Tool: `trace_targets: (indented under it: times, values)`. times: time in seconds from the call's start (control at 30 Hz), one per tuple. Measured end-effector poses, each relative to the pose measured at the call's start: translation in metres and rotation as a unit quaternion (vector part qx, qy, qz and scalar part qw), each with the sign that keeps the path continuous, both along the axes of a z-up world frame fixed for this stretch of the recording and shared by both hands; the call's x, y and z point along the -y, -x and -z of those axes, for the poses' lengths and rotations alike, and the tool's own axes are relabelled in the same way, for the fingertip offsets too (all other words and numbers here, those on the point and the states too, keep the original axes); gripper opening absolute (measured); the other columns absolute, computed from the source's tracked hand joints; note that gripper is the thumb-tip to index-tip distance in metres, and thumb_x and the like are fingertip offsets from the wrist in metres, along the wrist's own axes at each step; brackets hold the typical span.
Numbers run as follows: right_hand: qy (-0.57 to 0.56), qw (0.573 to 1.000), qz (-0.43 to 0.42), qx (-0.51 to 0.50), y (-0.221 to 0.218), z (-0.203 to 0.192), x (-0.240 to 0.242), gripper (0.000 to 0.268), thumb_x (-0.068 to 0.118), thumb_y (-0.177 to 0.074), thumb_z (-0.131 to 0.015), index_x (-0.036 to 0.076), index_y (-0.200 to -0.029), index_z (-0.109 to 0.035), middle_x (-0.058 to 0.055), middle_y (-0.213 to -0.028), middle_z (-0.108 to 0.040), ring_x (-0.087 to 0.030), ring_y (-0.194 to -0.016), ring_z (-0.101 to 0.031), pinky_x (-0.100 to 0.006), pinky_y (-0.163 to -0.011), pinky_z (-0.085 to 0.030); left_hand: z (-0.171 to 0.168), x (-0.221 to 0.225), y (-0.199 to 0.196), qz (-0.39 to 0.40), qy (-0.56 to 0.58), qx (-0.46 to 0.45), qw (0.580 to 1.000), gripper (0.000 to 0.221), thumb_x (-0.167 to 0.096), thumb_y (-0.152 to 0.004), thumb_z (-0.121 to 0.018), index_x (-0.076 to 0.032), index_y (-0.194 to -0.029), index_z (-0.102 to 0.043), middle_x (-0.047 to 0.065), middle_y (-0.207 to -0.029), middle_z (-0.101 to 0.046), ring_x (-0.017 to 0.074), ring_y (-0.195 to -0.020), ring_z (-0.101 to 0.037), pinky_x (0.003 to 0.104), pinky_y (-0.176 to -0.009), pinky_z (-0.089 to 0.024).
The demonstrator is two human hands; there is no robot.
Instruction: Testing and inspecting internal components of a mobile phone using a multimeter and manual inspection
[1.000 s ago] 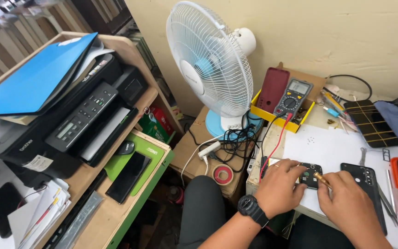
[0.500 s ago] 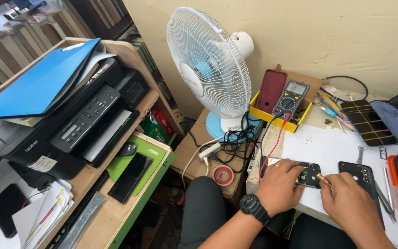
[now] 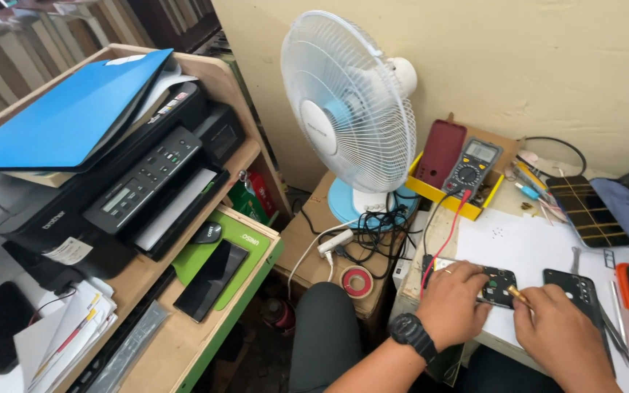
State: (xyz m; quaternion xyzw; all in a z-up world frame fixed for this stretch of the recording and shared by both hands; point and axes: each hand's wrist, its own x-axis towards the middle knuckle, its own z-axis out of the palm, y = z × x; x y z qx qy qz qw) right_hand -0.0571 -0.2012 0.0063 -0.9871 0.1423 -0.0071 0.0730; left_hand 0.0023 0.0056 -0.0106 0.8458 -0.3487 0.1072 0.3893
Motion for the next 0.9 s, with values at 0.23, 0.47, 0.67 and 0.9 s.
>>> trace_targets:
  times: [0.23, 0.47, 0.67, 0.9]
  values:
    - [0.023, 0.998, -0.007, 0.059, -0.005, 0.031, 0.007, 0.027, 0.046, -0.106, -0.064, 0.028, -0.119, -0.081, -0.005, -0.122, -0.076, -0.041, -0.11, -0.082, -0.058, -0.094, -0.066, 0.007, -0.001, -0.003, 0.012, 0.003, -0.011, 1.0, 0.058, -0.024, -0.095, -0.072, 0.004, -0.147, -0.074, 0.024, -0.153, -0.069, 0.0459, -0.15, -0.06, 0.066, -0.121, -0.047]
    - [0.006, 0.999, -0.001, 0.033, -0.006, 0.015, -0.007, 0.027, 0.044, -0.107, -0.063, 0.028, -0.12, -0.081, -0.001, -0.126, -0.075, -0.038, -0.11, -0.082, -0.057, -0.089, -0.065, 0.008, -0.001, -0.004, 0.016, -0.005, -0.026, 1.0, 0.064, -0.024, -0.096, -0.072, 0.002, -0.154, -0.07, 0.024, -0.158, -0.068, 0.0459, -0.155, -0.057, 0.065, -0.126, -0.044]
    - [0.001, 0.999, -0.005, 0.053, -0.008, 0.019, -0.003, 0.028, 0.045, -0.106, -0.064, 0.03, -0.123, -0.08, 0.0, -0.128, -0.075, -0.037, -0.112, -0.082, -0.057, -0.092, -0.066, 0.002, -0.002, -0.003, 0.016, -0.005, -0.018, 1.0, 0.062, -0.023, -0.095, -0.072, 0.004, -0.15, -0.07, 0.024, -0.155, -0.069, 0.0464, -0.152, -0.058, 0.066, -0.124, -0.046]
    - [-0.014, 0.999, -0.007, 0.047, -0.006, 0.014, 0.001, 0.03, 0.046, -0.109, -0.062, 0.03, -0.127, -0.08, 0.0, -0.125, -0.074, -0.036, -0.11, -0.082, -0.056, -0.09, -0.066, -0.008, -0.003, 0.0, 0.011, -0.023, -0.019, 0.999, 0.061, -0.023, -0.095, -0.072, 0.003, -0.15, -0.07, 0.023, -0.153, -0.069, 0.0453, -0.15, -0.059, 0.064, -0.124, -0.046]
